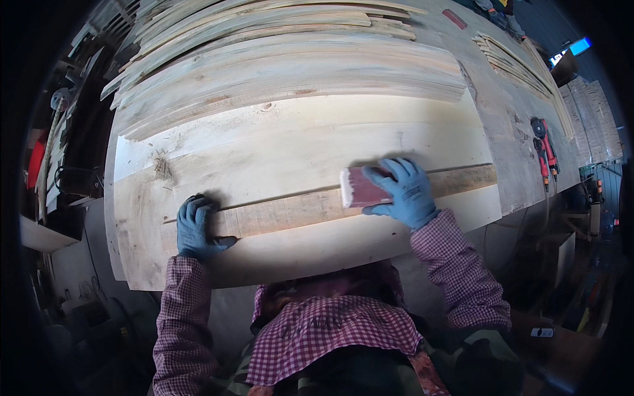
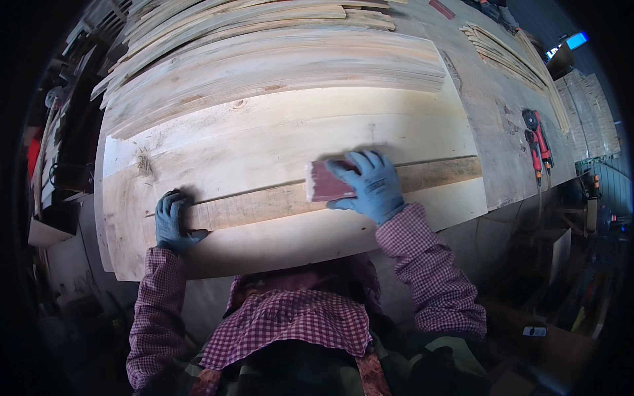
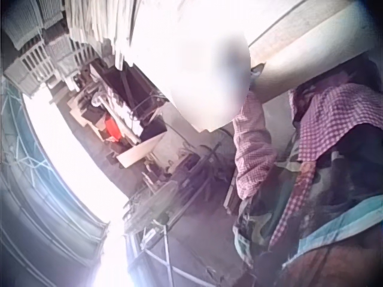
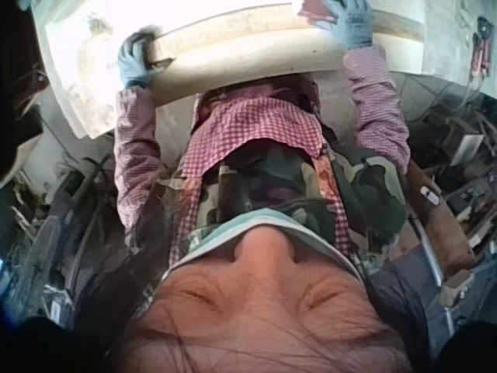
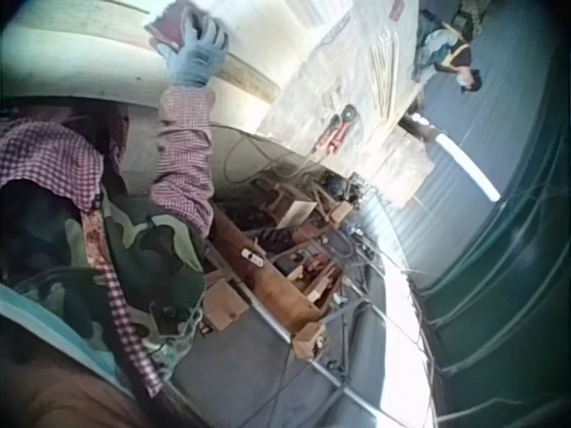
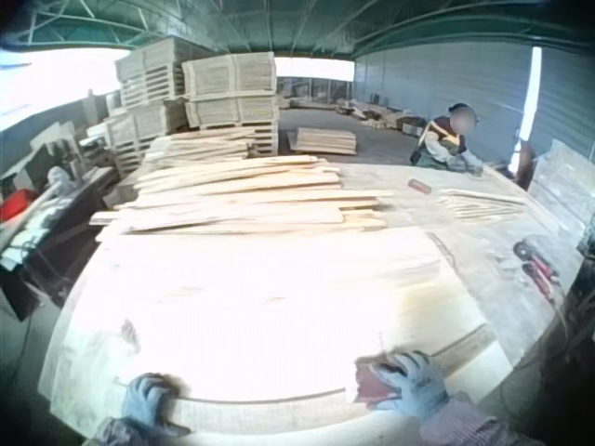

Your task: The person sands a long wooden plank on a workbench using a sanding block. They repeatedly rub the block along the plank's surface and edges, occasionally lifting and repositioning the plank to access different areas.

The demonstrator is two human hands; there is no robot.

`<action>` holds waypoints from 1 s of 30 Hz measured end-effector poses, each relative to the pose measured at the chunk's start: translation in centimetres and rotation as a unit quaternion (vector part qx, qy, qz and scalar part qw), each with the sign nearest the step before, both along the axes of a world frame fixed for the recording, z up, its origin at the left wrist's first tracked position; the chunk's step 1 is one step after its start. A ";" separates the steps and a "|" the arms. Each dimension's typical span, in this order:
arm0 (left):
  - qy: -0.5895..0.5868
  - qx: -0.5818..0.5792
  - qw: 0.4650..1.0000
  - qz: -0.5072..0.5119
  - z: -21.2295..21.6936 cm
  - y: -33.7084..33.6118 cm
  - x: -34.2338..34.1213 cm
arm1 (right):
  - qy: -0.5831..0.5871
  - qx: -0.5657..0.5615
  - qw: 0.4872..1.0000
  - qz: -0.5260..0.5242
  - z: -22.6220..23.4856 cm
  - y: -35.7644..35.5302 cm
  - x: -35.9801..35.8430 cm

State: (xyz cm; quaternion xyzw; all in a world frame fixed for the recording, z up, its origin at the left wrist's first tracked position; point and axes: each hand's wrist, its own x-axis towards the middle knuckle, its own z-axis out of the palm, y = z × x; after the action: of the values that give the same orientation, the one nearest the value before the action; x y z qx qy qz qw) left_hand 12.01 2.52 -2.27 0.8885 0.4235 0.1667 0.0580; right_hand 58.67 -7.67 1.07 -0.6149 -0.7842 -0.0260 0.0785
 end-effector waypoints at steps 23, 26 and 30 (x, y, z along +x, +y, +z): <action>-0.041 0.027 0.999 0.011 -1.3 1.5 -1.4 | 0.053 0.088 0.992 -0.067 -2.3 -2.4 -6.8; -0.050 0.019 0.998 0.016 -0.9 1.3 -0.8 | -0.009 0.100 0.922 -0.375 -4.8 -7.2 8.3; -0.083 0.003 0.996 0.031 -1.0 0.8 -0.5 | -0.037 0.006 0.826 -0.563 -3.9 -8.3 13.6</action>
State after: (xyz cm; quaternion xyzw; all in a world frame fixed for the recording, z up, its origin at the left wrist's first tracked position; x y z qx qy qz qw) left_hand 11.52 3.34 -3.27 0.8582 0.4441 0.2429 0.0849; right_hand 72.27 -15.96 -2.84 -0.9478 -0.3039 -0.0930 0.0247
